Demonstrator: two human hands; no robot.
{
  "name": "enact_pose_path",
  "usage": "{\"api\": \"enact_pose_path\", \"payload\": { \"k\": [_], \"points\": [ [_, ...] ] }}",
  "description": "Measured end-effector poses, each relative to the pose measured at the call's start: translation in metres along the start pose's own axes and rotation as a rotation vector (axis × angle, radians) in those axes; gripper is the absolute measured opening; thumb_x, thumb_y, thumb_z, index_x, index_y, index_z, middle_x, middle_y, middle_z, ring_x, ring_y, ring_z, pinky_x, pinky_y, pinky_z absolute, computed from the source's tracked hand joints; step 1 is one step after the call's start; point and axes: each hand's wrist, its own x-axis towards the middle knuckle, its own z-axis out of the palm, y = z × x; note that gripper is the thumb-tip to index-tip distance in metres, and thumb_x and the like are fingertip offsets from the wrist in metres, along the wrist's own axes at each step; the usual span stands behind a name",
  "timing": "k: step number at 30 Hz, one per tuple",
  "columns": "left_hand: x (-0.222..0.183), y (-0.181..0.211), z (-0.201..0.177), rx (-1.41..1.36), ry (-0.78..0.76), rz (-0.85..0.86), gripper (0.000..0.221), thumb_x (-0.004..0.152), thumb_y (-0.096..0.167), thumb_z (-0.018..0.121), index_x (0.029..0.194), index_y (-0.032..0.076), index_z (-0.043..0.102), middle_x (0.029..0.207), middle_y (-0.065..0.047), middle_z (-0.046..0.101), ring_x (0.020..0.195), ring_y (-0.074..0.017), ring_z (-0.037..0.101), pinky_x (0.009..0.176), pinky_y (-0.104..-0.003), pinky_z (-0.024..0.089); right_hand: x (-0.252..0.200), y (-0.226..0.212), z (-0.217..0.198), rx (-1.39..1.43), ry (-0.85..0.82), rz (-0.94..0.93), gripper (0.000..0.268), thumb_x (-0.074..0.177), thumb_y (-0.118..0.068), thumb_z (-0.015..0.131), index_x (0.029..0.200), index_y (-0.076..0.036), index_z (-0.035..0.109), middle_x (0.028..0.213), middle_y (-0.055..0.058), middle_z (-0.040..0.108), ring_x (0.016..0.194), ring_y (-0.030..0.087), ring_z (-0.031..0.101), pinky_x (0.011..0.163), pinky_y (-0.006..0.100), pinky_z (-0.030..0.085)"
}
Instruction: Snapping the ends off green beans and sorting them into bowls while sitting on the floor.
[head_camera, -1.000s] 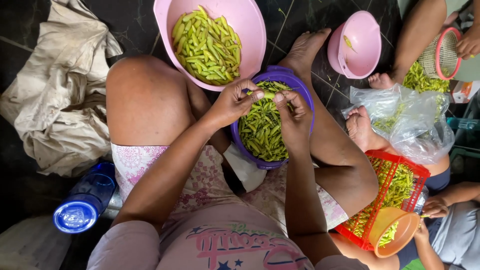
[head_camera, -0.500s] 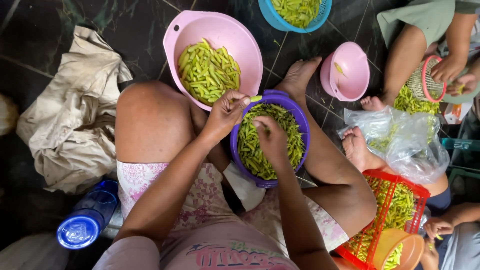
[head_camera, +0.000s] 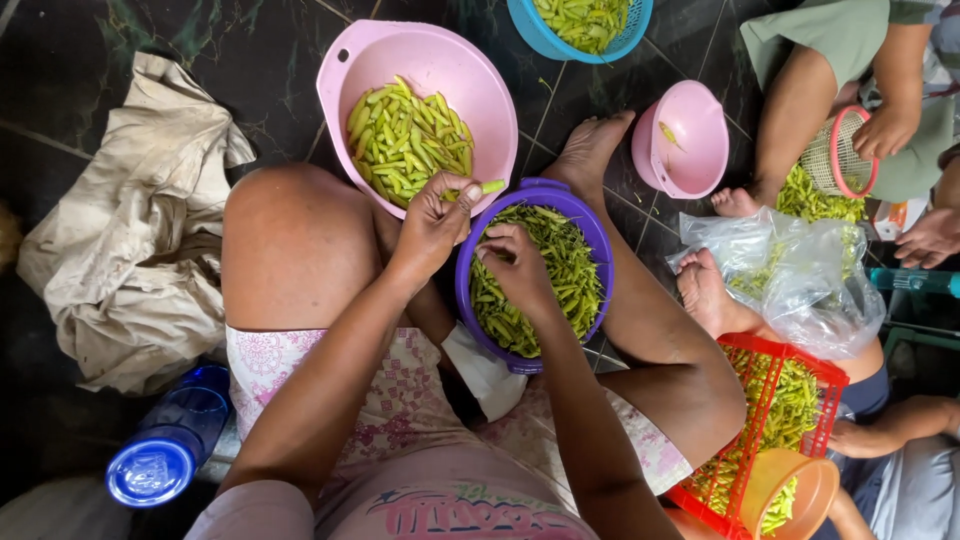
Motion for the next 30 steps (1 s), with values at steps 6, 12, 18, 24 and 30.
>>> {"api": "enact_pose_path", "payload": {
  "k": [6, 12, 18, 24, 30],
  "points": [
    [0.000, 0.003, -0.001, 0.012, 0.004, 0.016, 0.017, 0.109, 0.010, 0.058, 0.117, -0.004, 0.058, 0.048, -0.002, 0.050, 0.042, -0.0041, 0.043, 0.046, -0.017, 0.033, -0.009, -0.035, 0.010, -0.131, 0.062, -0.016, 0.021, 0.110, -0.013, 0.055, 0.129, -0.006, 0.052, 0.124, 0.023, 0.069, 0.123, 0.044, 0.067, 0.094, 0.063, 0.061],
    [-0.001, 0.002, -0.003, 0.042, 0.006, 0.025, 0.016, 0.109, 0.010, 0.057, 0.117, -0.004, 0.058, 0.047, -0.002, 0.050, 0.041, -0.0045, 0.043, 0.044, -0.017, 0.032, 0.013, 0.010, 0.019, -0.071, 0.118, -0.005, 0.019, 0.108, -0.015, 0.062, 0.124, -0.005, 0.062, 0.111, 0.017, 0.076, 0.100, 0.028, 0.076, 0.080, 0.046, 0.063],
    [-0.001, 0.005, -0.003, -0.021, 0.016, 0.038, 0.011, 0.109, 0.010, 0.056, 0.111, -0.001, 0.058, 0.049, -0.001, 0.050, 0.042, -0.0048, 0.045, 0.046, -0.017, 0.034, 0.013, 0.029, 0.020, 0.135, 0.166, 0.018, 0.025, 0.099, -0.015, 0.076, 0.118, -0.004, 0.065, 0.113, 0.020, 0.075, 0.098, 0.024, 0.072, 0.082, 0.042, 0.060],
    [0.001, 0.012, 0.000, -0.097, 0.065, 0.068, 0.013, 0.110, 0.013, 0.052, 0.108, 0.002, 0.057, 0.048, 0.001, 0.047, 0.042, -0.0031, 0.044, 0.058, -0.019, 0.052, -0.001, -0.021, -0.024, 0.066, 0.059, -0.183, 0.014, 0.102, -0.007, 0.070, 0.116, -0.005, 0.069, 0.107, 0.019, 0.073, 0.104, 0.033, 0.074, 0.090, 0.048, 0.064],
    [0.004, 0.008, -0.005, -0.086, 0.078, 0.094, 0.012, 0.111, 0.014, 0.052, 0.109, 0.003, 0.055, 0.046, 0.000, 0.045, 0.041, -0.0039, 0.042, 0.063, -0.021, 0.055, -0.001, -0.061, -0.040, -0.146, 0.266, -0.283, 0.021, 0.105, -0.012, 0.070, 0.125, -0.005, 0.073, 0.110, 0.020, 0.078, 0.104, 0.027, 0.075, 0.082, 0.039, 0.064]
  ]
}}
